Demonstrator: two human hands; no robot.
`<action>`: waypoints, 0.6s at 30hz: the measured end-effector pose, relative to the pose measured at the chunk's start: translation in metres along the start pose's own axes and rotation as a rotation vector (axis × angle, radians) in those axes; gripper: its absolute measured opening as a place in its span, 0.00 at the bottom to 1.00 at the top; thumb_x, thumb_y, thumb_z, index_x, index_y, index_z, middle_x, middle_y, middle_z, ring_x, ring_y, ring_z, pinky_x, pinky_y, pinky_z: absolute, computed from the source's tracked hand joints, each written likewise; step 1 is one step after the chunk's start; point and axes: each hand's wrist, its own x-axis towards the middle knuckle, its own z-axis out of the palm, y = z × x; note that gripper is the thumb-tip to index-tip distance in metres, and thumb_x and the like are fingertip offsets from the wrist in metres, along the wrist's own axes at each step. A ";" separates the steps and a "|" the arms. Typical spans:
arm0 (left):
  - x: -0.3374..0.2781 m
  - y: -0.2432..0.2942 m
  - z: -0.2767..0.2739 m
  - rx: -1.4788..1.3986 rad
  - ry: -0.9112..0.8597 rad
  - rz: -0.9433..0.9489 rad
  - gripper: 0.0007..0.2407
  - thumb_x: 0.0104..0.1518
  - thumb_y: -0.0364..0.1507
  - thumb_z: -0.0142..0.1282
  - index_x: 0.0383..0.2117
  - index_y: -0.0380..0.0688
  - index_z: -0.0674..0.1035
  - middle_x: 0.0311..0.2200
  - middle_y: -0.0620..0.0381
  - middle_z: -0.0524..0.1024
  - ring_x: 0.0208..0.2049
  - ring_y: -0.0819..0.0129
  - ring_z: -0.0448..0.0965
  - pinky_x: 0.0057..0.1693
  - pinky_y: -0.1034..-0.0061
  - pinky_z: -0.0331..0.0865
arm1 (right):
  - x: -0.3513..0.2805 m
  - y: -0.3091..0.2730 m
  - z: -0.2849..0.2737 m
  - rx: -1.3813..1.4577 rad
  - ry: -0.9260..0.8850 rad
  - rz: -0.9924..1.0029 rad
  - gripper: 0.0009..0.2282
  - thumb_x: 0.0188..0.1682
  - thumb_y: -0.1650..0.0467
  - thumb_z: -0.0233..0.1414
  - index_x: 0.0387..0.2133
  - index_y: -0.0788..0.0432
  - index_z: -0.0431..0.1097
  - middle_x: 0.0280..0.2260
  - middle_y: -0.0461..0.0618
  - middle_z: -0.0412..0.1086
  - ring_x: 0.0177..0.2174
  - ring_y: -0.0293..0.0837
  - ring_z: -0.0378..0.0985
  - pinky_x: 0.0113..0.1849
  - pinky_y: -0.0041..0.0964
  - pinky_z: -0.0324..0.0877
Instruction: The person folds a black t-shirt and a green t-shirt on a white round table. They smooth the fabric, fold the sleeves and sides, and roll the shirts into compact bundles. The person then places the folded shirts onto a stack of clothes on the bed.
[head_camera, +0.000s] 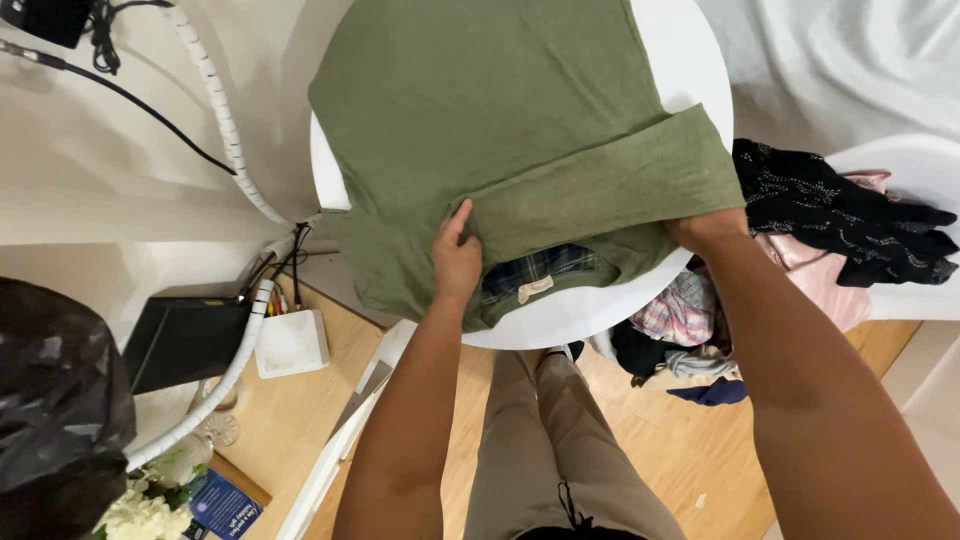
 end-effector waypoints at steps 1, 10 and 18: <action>0.003 -0.012 0.003 0.000 0.002 0.002 0.25 0.58 0.15 0.45 0.62 0.50 0.74 0.64 0.49 0.69 0.52 0.64 0.76 0.53 0.78 0.68 | 0.000 0.002 -0.003 0.001 0.002 -0.002 0.18 0.56 0.62 0.51 0.57 0.52 0.72 0.58 0.52 0.70 0.58 0.57 0.69 0.59 0.52 0.63; 0.002 -0.026 0.016 0.463 0.133 0.256 0.25 0.58 0.16 0.48 0.64 0.46 0.71 0.67 0.37 0.60 0.65 0.44 0.65 0.65 0.66 0.63 | -0.042 0.043 -0.021 -0.318 -0.407 -0.140 0.25 0.53 0.53 0.50 0.54 0.59 0.72 0.56 0.59 0.69 0.58 0.58 0.66 0.58 0.48 0.60; -0.017 -0.008 0.039 0.755 0.285 0.487 0.24 0.58 0.23 0.55 0.65 0.45 0.69 0.70 0.43 0.56 0.70 0.43 0.56 0.72 0.50 0.54 | -0.073 0.022 -0.047 0.067 0.043 -0.117 0.20 0.53 0.61 0.52 0.57 0.54 0.70 0.62 0.57 0.64 0.68 0.58 0.58 0.68 0.60 0.49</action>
